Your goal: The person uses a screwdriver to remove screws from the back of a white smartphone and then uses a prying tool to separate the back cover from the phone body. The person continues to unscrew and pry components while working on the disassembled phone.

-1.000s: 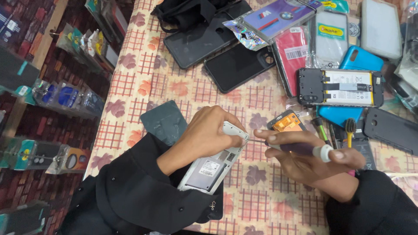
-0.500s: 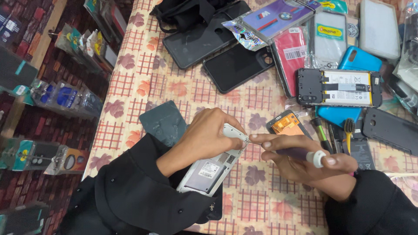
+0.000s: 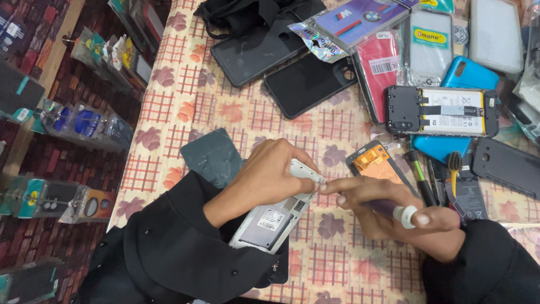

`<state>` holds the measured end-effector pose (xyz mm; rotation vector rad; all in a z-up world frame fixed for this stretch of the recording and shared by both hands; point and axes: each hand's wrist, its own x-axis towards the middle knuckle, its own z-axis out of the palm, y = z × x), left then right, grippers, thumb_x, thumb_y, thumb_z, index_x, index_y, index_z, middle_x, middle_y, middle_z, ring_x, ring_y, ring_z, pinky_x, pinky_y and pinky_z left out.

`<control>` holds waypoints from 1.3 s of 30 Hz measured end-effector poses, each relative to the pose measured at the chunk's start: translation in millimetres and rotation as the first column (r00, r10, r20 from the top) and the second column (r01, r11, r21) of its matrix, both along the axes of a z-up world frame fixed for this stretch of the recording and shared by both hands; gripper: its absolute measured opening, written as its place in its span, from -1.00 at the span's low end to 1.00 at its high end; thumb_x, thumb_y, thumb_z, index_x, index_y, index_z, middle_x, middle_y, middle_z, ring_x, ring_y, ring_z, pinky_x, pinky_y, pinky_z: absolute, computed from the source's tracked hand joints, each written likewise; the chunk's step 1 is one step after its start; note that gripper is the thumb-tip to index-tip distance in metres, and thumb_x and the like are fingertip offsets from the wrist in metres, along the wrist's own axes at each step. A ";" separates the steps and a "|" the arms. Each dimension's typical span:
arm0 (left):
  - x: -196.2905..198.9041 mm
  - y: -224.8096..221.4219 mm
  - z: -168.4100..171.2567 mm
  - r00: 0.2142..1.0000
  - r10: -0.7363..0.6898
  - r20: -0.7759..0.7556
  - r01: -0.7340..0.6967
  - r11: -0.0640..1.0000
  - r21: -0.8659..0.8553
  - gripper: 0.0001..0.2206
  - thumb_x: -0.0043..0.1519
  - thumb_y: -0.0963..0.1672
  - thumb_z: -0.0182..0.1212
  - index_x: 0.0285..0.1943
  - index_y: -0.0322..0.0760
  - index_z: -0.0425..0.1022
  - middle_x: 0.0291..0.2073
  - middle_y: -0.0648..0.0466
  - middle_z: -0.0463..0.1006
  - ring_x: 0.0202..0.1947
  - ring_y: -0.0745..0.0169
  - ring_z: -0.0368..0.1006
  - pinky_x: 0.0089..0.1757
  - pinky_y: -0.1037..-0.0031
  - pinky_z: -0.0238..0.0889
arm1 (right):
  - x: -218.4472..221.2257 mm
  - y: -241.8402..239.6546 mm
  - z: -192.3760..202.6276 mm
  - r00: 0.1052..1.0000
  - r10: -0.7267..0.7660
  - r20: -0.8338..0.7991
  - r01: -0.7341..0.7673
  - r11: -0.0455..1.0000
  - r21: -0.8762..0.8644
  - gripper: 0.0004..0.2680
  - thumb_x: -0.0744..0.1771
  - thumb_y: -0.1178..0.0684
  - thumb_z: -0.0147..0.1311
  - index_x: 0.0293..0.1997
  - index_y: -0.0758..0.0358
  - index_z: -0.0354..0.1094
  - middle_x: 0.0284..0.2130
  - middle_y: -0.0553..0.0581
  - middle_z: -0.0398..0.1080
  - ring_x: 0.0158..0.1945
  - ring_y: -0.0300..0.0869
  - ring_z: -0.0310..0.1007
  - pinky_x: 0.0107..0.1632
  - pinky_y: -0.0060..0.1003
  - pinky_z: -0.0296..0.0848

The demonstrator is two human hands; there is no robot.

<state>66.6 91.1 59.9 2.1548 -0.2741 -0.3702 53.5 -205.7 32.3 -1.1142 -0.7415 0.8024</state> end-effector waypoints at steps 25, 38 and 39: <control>7.1 -1.5 -25.3 0.996 -0.065 -0.067 0.056 0.991 -0.124 -0.72 -0.16 -0.07 0.42 -0.27 -0.17 0.75 -0.45 0.01 0.72 -0.43 0.20 0.68 -0.27 0.44 0.48 | 9.2 12.4 4.1 0.561 -0.295 0.773 0.269 0.949 0.166 -0.66 0.37 -0.06 -0.11 0.08 0.51 0.22 0.06 0.41 0.28 -0.01 0.09 0.43 0.03 -0.08 0.40; 9.1 0.7 -25.7 0.996 -0.088 -0.006 0.087 0.992 -0.092 -0.70 -0.15 -0.01 0.43 -0.27 -0.15 0.74 -0.44 0.03 0.72 -0.42 0.19 0.68 -0.26 0.44 0.49 | 20.1 49.6 -2.0 -0.613 -0.233 0.755 -0.158 0.972 0.171 -0.91 0.41 0.24 -0.01 -0.17 0.53 0.34 -0.16 0.20 0.42 -0.14 0.11 0.62 -0.08 -0.16 0.59; 8.5 1.2 -26.2 0.996 -0.087 -0.001 0.087 0.992 -0.088 -0.69 -0.15 -0.01 0.44 -0.27 -0.15 0.74 -0.44 0.03 0.72 -0.42 0.19 0.67 -0.25 0.44 0.49 | 17.5 54.8 1.8 -0.599 -0.236 0.765 -0.149 0.972 0.183 -0.91 0.41 0.23 0.02 -0.20 0.50 0.35 -0.17 0.19 0.43 -0.14 0.10 0.61 -0.07 -0.16 0.58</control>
